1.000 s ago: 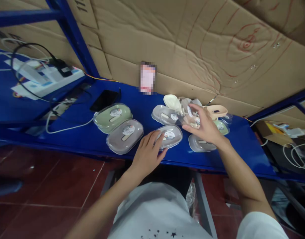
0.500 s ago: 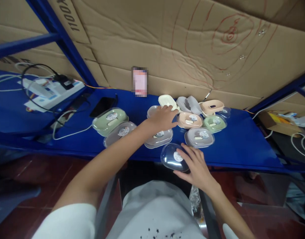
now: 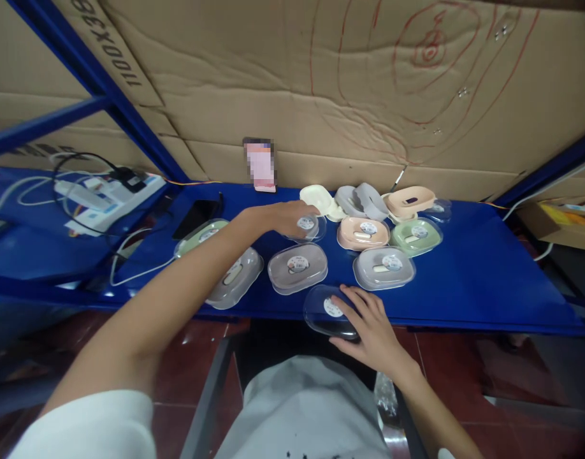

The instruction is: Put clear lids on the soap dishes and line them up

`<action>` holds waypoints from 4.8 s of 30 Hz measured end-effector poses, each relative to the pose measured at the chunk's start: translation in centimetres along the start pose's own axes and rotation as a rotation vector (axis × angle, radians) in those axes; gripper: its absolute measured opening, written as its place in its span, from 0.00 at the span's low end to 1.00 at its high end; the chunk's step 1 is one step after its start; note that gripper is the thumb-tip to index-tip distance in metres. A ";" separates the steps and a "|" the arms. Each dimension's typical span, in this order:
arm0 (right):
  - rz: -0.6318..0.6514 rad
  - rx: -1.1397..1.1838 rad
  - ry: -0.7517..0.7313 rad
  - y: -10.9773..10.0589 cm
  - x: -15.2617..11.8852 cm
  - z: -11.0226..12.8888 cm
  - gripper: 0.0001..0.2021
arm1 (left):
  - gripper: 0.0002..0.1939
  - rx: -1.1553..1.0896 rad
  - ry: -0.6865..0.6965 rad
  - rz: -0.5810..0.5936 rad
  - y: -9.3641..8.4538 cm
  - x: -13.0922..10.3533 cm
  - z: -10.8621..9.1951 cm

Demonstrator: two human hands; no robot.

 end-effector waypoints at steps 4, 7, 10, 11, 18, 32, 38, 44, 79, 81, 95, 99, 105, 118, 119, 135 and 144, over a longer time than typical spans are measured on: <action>-0.010 -0.022 -0.002 0.1 0.0 0.1 0.35 | 0.49 0.003 -0.005 0.006 0.5 0.1 1.1; -0.027 -0.028 -0.013 0.0 0.0 0.2 0.34 | 0.53 0.019 -0.030 0.019 0.1 -0.2 1.1; -0.041 -0.034 -0.020 -0.1 0.1 0.2 0.33 | 0.56 0.061 -0.087 0.010 -1.3 -0.7 1.6; -0.041 -0.036 -0.021 -0.1 0.1 0.2 0.33 | 0.56 0.087 -0.107 0.006 -1.8 -0.8 1.9; -0.032 -0.044 -0.007 -0.1 0.2 0.3 0.34 | 0.54 0.150 -0.119 0.100 -2.3 -0.2 5.2; -0.053 -0.074 -0.004 -0.4 0.5 0.4 0.33 | 0.54 0.007 -0.114 0.109 -2.1 -1.2 7.4; -0.048 -0.084 0.013 -0.2 0.3 0.4 0.33 | 0.56 0.006 -0.158 0.105 -2.0 -2.1 7.6; -0.038 -0.089 0.022 -0.1 0.3 0.3 0.34 | 0.55 0.060 -0.114 0.063 -2.1 -1.6 6.1; 0.047 -0.053 0.096 0.0 1.4 0.2 0.35 | 0.29 0.148 0.038 -0.186 0.6 -10.9 -4.3; 0.050 -0.058 0.128 -0.1 1.8 0.0 0.34 | 0.25 0.189 0.071 -0.142 2.4 -11.8 -6.2; 0.074 0.028 0.056 -0.9 4.3 -0.4 0.43 | 0.25 0.116 0.032 -0.378 7.9 -14.7 -10.8; 0.010 0.017 0.216 -2.9 3.2 -2.4 0.40 | 0.22 0.074 -0.016 -0.470 10.1 -15.7 -11.3; -0.056 -0.068 0.157 -5.8 7.0 -3.4 0.26 | 0.20 -0.041 -0.118 -0.559 9.9 -15.7 -9.3; 0.229 -0.392 0.168 -1.2 26.9 -10.6 0.13 | 0.21 -0.294 -0.118 -0.604 11.6 -15.5 -7.5; 0.222 -0.395 0.180 -1.6 26.7 -10.7 0.13 | 0.21 -0.302 -0.117 -0.609 11.6 -15.5 -7.5; -0.108 -0.131 0.004 -7.3 0.3 0.4 0.13 | 0.20 -0.235 -0.260 -0.857 11.5 -16.0 -6.8; -0.041 -0.170 0.034 -8.6 8.4 -5.2 0.17 | 0.16 -0.032 -0.020 -0.804 10.9 -16.4 -10.7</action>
Point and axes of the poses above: each hand's wrist, its own x-axis towards the middle knuckle, its own y-axis out of the palm, z = x × y, the point moved 8 cm from there along x, towards the middle knuckle, and after that the axes turned 7 degrees about -y, right-handed, at the moved point
